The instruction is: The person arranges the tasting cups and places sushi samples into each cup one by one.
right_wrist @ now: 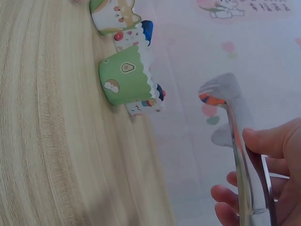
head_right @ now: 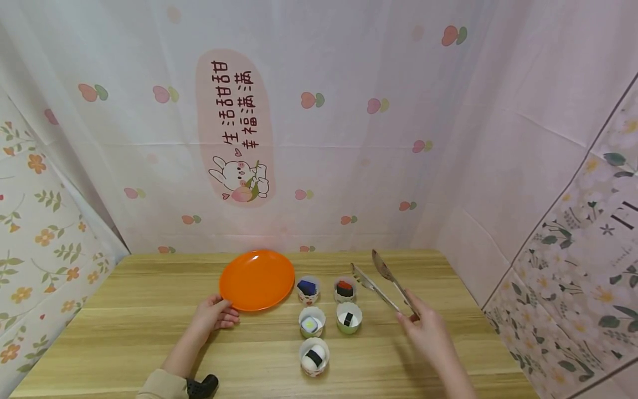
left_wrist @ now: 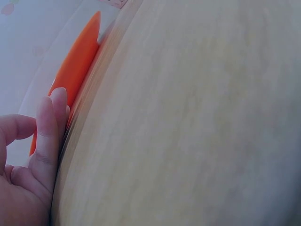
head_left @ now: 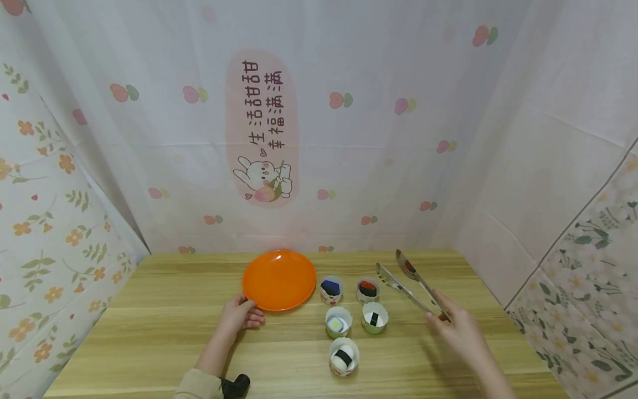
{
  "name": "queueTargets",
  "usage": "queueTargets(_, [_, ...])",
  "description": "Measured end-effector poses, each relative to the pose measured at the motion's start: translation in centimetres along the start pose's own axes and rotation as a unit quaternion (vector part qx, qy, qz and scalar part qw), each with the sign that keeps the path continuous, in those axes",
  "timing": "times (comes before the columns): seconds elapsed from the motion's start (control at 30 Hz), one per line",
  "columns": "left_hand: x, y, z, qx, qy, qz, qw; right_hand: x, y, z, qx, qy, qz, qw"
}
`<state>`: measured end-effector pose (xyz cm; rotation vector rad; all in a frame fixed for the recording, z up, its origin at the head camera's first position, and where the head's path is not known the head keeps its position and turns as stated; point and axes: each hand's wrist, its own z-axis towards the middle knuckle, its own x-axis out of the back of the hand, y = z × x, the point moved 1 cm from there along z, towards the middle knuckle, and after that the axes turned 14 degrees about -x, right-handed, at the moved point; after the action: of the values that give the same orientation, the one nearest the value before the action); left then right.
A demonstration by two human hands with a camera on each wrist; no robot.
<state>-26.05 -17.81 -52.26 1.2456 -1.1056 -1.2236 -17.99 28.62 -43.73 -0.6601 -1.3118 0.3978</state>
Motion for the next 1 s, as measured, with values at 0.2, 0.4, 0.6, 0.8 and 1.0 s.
queueTargets(0.2, [0.0,0.1,0.0,0.000,-0.002,0.002,1.0000,-0.2,0.3,0.3,-0.012,0.011,-0.005,1.000])
queueTargets(0.4, [0.0,0.0,0.1,0.002,-0.004,-0.002,1.0000,-0.5,0.7,0.6,-0.019,0.021,-0.003,1.000])
queueTargets(0.6, [0.0,-0.1,0.1,0.003,-0.003,-0.001,1.0000,-0.7,1.2,1.0,-0.060,0.005,-0.001,0.998])
queueTargets(0.8, [0.0,0.0,0.1,0.003,-0.003,0.001,1.0000,-0.8,1.6,1.4,-0.082,-0.009,-0.001,0.997])
queueTargets(1.0, [0.0,0.0,0.0,0.002,-0.002,0.003,1.0000,-1.2,2.0,1.6,-0.100,-0.015,0.008,0.995])
